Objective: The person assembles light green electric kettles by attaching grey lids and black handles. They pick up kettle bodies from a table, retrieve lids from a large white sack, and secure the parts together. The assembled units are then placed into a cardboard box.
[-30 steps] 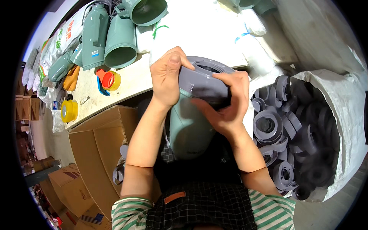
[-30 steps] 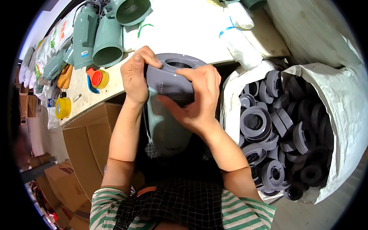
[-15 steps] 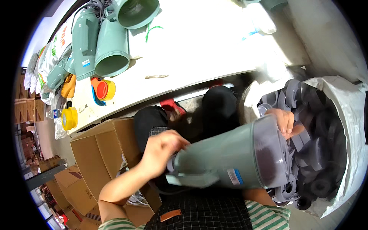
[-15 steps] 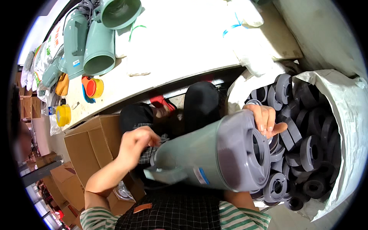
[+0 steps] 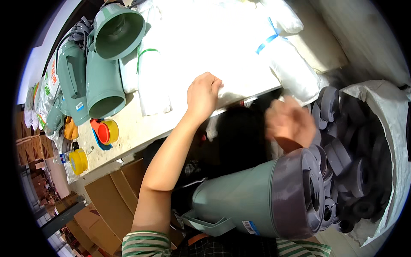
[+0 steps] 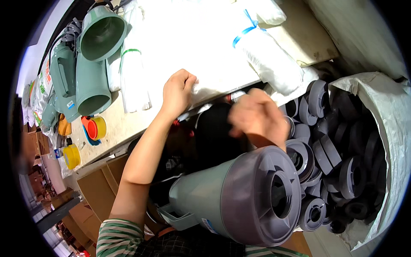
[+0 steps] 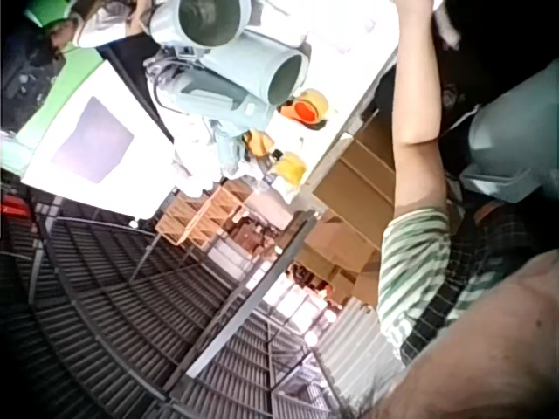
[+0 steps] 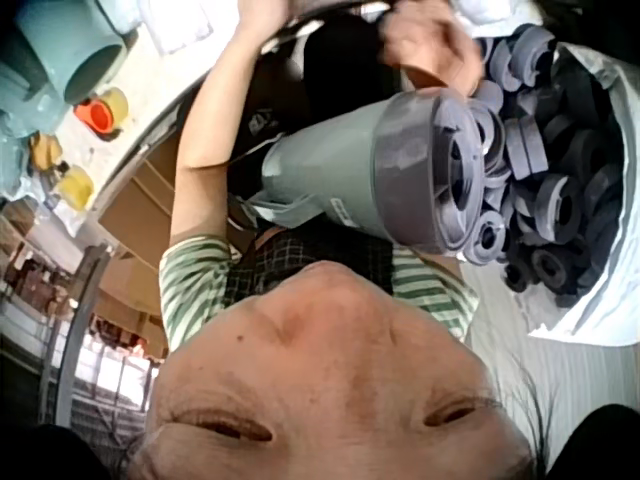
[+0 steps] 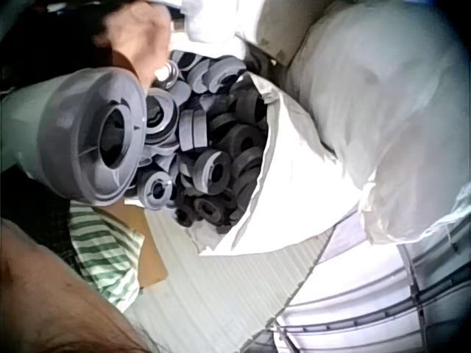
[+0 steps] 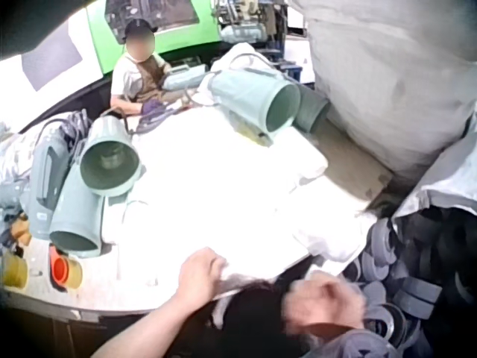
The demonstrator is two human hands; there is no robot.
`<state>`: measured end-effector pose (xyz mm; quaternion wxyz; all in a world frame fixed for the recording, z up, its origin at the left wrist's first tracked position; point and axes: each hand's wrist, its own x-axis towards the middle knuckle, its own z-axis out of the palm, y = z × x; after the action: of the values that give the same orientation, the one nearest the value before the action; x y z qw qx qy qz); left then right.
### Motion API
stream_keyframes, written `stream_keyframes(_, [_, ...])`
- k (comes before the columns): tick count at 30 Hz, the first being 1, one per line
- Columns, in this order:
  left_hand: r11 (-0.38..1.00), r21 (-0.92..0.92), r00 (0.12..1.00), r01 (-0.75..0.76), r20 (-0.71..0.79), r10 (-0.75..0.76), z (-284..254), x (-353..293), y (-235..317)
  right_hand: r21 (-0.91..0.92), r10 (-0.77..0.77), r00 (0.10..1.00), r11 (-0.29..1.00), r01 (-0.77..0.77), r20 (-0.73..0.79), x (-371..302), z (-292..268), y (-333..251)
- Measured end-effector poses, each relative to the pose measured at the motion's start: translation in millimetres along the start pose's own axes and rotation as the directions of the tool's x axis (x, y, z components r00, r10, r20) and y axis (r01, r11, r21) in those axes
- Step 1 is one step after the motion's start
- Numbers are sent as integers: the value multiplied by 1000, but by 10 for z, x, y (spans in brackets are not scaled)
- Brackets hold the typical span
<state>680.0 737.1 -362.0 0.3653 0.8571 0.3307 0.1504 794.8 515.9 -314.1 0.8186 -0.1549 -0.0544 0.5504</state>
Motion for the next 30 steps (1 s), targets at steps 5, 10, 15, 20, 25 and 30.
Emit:
stream_keyframes(5, [976, -175, 986, 133, -76, -148, -84, 38, -121, -895, -111, 968, -415, 162, 227, 573, -33, 537])
stream_keyframes(10, [-360, -931, 986, 62, 114, -124, -1223, 480, -473, -964, -346, 938, -253, -76, 17, 432, -172, 572])
stream_keyframes(15, [725, -684, 979, 79, 190, 73, -972, -549, 568, -751, -149, 984, 639, 169, 95, 489, 203, 673])
stream_keyframes(20, [973, -231, 999, -27, 19, 32, -940, -1006, 705, -978, -241, 964, 138, 153, 117, 325, 268, 544])
stream_keyframes(25, [392, -853, 808, 344, 481, 340, -1453, -1335, 746, -984, -756, 654, 131, 117, -23, 150, -67, 177])
stream_keyframes(30, [988, -91, 984, -127, 114, 137, -1284, -1123, 726, -975, -604, 774, -24, 221, 191, -625, 285, -296])
